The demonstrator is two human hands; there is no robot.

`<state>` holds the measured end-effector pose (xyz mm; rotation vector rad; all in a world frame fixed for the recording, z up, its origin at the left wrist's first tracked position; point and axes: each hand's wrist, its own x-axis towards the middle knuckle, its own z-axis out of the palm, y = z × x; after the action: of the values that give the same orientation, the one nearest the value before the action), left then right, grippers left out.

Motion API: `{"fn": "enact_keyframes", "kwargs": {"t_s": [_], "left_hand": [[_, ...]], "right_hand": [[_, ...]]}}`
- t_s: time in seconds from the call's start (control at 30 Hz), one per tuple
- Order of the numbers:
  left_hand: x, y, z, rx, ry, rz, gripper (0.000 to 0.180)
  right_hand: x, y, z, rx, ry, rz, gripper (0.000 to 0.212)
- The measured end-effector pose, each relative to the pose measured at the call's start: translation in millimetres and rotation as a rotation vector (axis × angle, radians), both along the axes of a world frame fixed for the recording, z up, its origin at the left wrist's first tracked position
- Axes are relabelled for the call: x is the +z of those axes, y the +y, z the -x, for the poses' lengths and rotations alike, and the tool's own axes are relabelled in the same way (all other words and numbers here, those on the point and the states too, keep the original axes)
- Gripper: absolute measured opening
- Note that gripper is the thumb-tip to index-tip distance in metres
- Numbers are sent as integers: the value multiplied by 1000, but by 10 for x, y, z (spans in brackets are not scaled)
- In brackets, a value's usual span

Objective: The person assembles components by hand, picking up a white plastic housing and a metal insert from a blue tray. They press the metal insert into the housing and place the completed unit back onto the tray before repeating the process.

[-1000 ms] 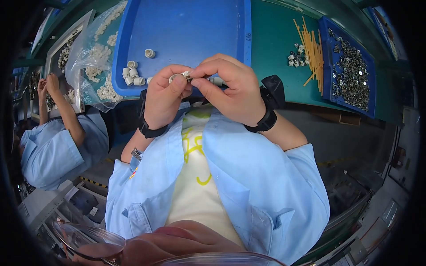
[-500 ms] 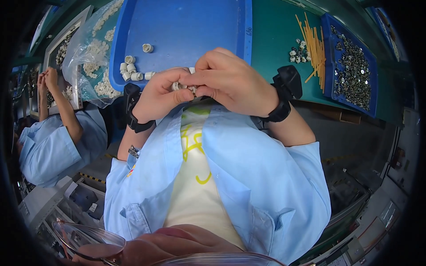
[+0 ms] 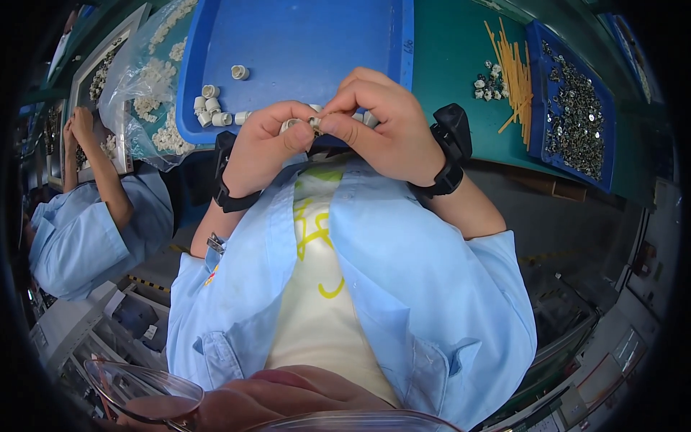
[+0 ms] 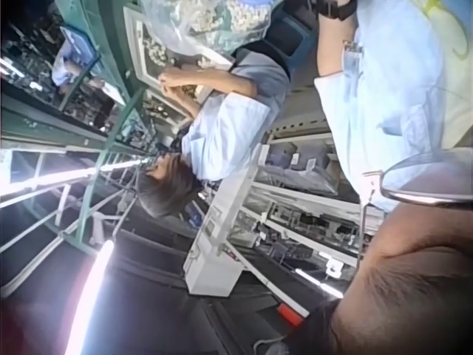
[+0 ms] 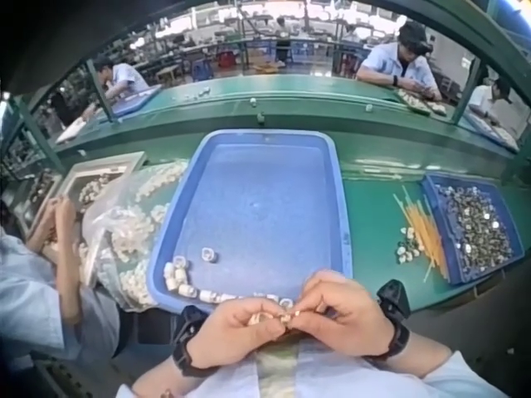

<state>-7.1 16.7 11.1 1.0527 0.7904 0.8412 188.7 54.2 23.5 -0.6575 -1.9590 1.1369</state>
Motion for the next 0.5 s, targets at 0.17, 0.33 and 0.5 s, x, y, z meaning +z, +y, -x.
{"fn": "enact_keyframes", "kwargs": {"t_s": [0.17, 0.33, 0.5], "left_hand": [[-8, -11, -6, 52, -31, 32, 20], [-1, 17, 15, 10, 165, -194, 21], [5, 10, 28, 45, 303, -412, 19]], "right_hand": [[79, -25, -25, -20, -51, -155, 9], [97, 19, 1, 25, -85, -306, 10], [43, -22, 34, 120, 31, 148, 11]]}}
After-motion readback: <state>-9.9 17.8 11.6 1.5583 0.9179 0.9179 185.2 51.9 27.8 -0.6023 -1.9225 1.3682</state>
